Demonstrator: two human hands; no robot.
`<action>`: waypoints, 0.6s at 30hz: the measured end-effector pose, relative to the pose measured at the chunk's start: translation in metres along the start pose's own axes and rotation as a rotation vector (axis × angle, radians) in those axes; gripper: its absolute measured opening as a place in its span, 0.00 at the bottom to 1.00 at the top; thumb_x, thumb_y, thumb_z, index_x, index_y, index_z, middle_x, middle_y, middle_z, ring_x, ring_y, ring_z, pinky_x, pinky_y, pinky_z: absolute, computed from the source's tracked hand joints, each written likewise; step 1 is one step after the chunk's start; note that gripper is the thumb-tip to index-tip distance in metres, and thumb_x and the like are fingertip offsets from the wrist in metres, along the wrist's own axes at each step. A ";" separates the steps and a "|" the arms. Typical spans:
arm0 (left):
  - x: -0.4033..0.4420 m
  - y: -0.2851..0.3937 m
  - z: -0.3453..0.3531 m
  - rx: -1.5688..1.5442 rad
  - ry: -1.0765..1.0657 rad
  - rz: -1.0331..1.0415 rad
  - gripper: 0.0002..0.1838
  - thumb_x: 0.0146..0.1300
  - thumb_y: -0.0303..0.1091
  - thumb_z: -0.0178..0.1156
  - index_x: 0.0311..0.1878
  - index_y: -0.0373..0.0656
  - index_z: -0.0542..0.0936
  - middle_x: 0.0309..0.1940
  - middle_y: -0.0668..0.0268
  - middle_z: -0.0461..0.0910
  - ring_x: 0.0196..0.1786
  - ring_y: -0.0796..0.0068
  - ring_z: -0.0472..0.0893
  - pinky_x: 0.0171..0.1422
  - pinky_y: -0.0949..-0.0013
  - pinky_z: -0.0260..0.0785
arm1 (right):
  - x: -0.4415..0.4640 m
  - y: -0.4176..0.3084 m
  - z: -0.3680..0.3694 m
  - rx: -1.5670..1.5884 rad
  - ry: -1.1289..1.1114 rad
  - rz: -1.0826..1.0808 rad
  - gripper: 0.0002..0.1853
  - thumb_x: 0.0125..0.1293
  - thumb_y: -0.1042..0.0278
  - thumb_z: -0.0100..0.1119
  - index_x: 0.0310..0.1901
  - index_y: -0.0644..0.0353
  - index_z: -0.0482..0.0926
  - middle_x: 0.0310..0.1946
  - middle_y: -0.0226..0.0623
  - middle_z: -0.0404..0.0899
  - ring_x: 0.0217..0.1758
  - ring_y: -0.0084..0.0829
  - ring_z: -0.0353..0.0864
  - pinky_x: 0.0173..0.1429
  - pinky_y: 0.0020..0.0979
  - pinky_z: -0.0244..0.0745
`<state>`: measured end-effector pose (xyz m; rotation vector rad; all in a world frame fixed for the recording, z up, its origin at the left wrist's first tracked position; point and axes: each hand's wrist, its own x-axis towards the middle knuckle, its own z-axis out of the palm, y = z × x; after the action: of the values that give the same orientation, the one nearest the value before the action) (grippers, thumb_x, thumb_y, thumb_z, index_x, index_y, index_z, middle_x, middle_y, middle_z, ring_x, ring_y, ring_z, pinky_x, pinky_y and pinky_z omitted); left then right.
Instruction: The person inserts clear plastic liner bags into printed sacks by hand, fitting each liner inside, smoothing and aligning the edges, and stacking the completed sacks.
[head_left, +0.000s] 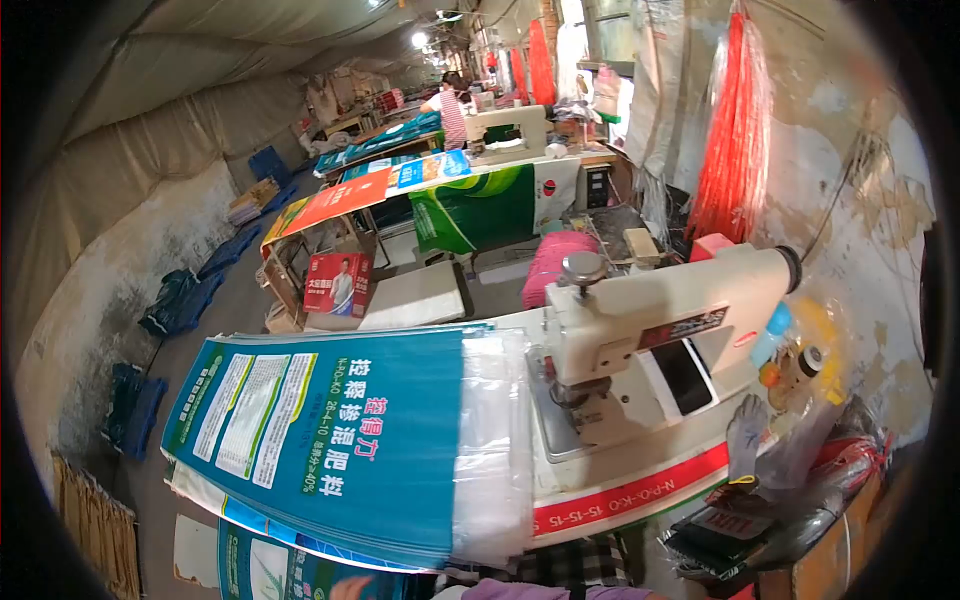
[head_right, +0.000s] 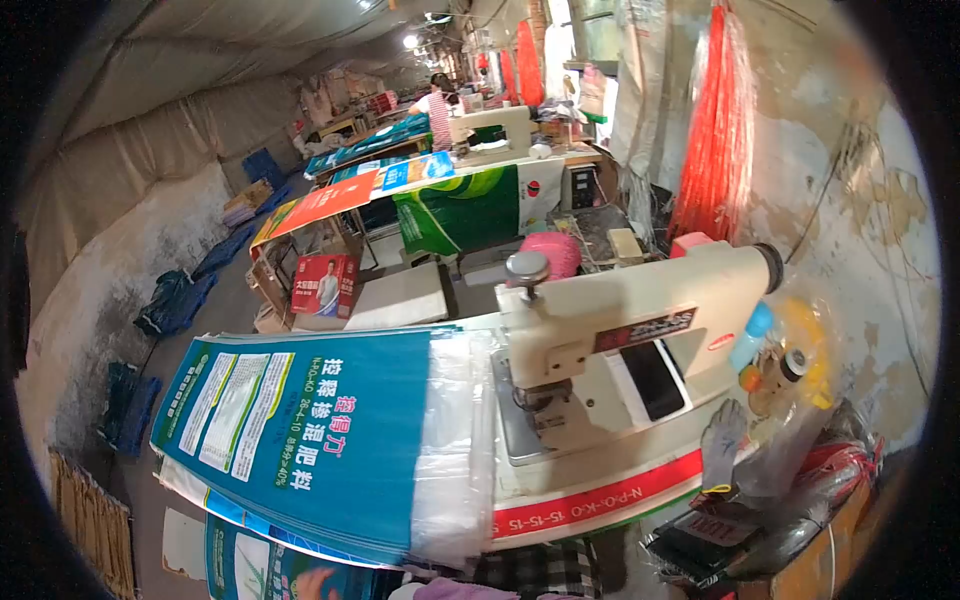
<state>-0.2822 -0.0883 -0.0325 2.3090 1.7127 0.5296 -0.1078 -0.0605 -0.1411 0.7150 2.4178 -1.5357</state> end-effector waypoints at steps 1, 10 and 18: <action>0.039 0.029 0.004 -0.252 -0.044 0.236 0.20 0.63 0.24 0.54 0.59 0.38 0.76 0.58 0.49 0.75 0.61 0.50 0.72 0.63 0.55 0.66 | -0.009 -0.005 -0.004 -0.041 -0.002 -0.038 0.18 0.59 0.52 0.62 0.47 0.52 0.85 0.53 0.36 0.81 0.66 0.46 0.67 0.64 0.56 0.60; 0.208 0.105 0.164 -0.687 -0.141 0.304 0.18 0.54 0.22 0.68 0.50 0.40 0.80 0.32 0.60 0.83 0.35 0.73 0.81 0.38 0.71 0.73 | -0.172 0.017 -0.052 0.144 0.790 -0.030 0.16 0.66 0.60 0.54 0.49 0.59 0.81 0.41 0.45 0.83 0.46 0.44 0.82 0.53 0.40 0.76; 0.185 0.101 0.120 -1.268 -0.228 -0.212 0.20 0.61 0.15 0.59 0.57 0.37 0.76 0.37 0.62 0.86 0.38 0.79 0.83 0.42 0.76 0.75 | -0.192 0.063 -0.084 0.538 1.661 0.341 0.26 0.62 0.48 0.63 0.49 0.65 0.80 0.43 0.50 0.83 0.46 0.43 0.84 0.51 0.38 0.76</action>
<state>-0.0969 0.0626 -0.0748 1.1936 0.9671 0.8996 0.0976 -0.0208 -0.0761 3.2911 2.0816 -1.6121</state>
